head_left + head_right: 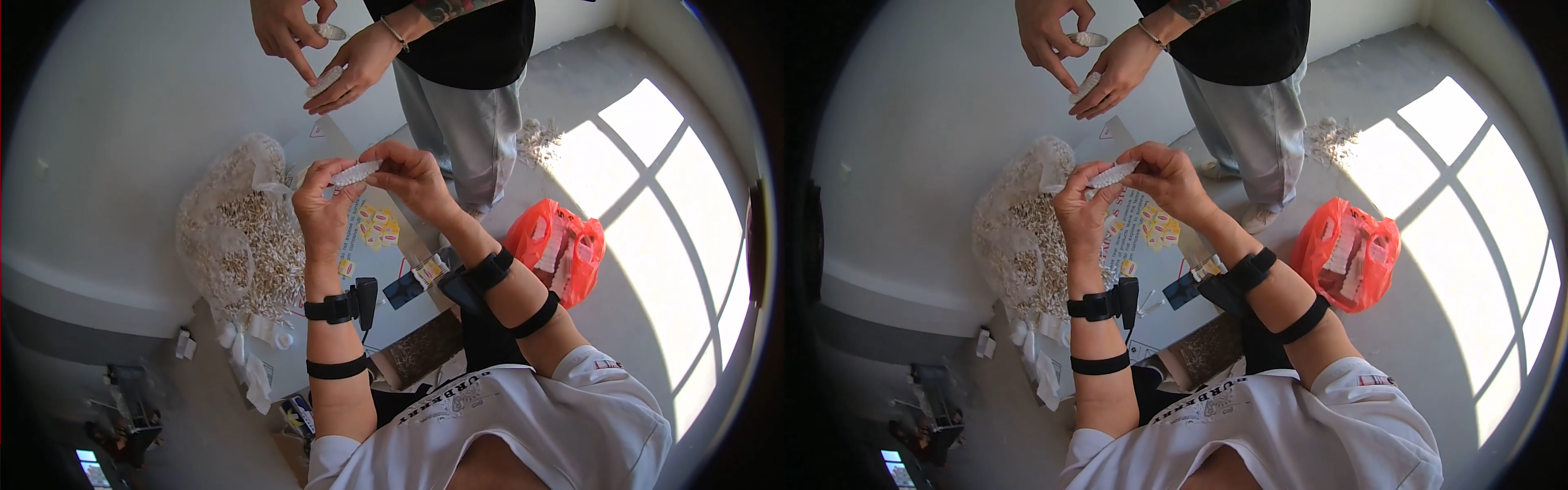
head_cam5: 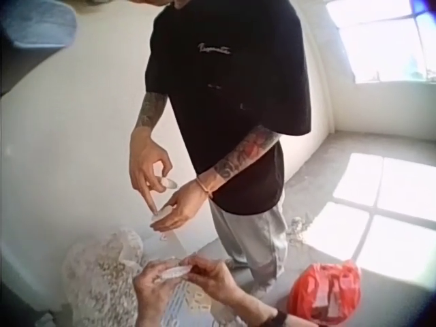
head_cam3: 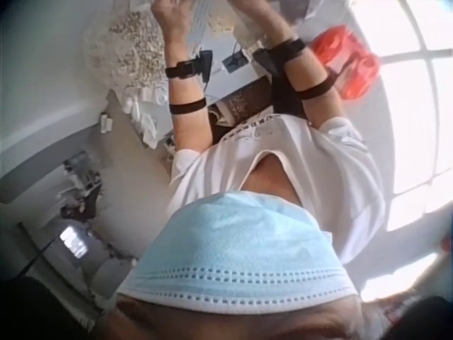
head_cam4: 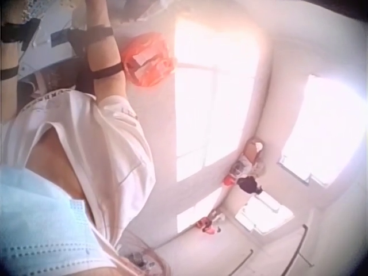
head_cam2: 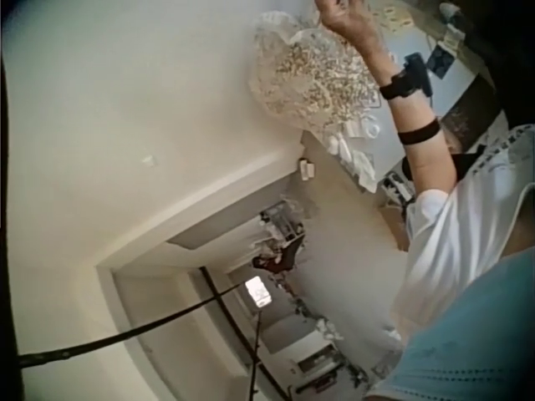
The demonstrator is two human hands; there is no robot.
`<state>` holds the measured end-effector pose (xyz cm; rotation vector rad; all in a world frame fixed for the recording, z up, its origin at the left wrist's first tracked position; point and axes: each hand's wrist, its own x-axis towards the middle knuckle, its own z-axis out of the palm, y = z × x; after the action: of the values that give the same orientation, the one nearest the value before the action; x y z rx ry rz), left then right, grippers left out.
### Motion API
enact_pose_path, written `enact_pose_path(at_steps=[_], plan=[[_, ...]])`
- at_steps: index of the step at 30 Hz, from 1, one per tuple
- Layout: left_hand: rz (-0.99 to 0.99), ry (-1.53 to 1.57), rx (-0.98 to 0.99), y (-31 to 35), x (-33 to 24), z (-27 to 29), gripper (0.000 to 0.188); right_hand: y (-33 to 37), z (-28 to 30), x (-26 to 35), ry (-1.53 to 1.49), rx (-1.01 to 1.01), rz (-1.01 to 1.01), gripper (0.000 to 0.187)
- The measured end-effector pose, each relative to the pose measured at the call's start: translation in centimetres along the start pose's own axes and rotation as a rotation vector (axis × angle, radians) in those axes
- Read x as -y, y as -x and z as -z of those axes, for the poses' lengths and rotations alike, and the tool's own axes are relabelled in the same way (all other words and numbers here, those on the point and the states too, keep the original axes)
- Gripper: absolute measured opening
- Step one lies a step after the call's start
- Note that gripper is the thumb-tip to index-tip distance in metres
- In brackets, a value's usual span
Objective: Organizing and packaging cotton swabs into plastic sleeves.
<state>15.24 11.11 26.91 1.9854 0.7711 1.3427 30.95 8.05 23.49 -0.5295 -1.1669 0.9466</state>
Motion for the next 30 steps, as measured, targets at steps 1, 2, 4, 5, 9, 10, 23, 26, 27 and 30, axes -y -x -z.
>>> enact_pose_path(at_steps=[1,2,4,5,9,10,23,26,27,30], plan=[[0.0,-0.002,0.004,0.0,0.0,0.1,0.03,0.1,-0.1,0.0,0.068,-0.013,0.027,0.022],[-0.022,-0.028,0.014,0.0,0.1,0.1,0.031,0.4,-0.1,0.0,0.066,-0.017,0.028,0.022],[-0.043,-0.056,0.027,-0.1,-0.2,0.2,0.032,0.7,-0.2,0.4,0.263,-0.025,0.1,0.022],[-0.07,-0.096,0.043,-0.1,-0.3,0.4,0.03,0.7,-0.2,0.5,0.261,-0.027,0.1,0.022],[-0.118,-0.175,0.1,-0.6,-1.4,0.5,0.03,0.9,-0.2,0.6,0.337,-0.044,0.148,0.022],[-0.118,-0.176,0.104,-0.7,-1.6,0.5,0.03,0.9,-0.3,0.6,0.35,-0.054,0.163,0.022],[-0.171,-0.249,0.199,-1.6,-3.0,1.3,0.027,1.3,-0.8,1.2,0.367,-0.064,0.199,0.023],[-0.171,-0.249,0.223,-1.8,-3.2,1.4,0.025,1.3,-1.1,1.2,0.403,-0.091,0.236,0.022],[-0.175,-0.251,0.236,-1.9,-3.2,1.5,0.025,1.3,-1.2,1.1,0.416,-0.103,0.24,0.022],[-0.154,-0.244,0.272,-2.2,-3.3,1.6,0.024,1.5,-1.7,0.7,0.422,-0.137,0.24,0.021]])
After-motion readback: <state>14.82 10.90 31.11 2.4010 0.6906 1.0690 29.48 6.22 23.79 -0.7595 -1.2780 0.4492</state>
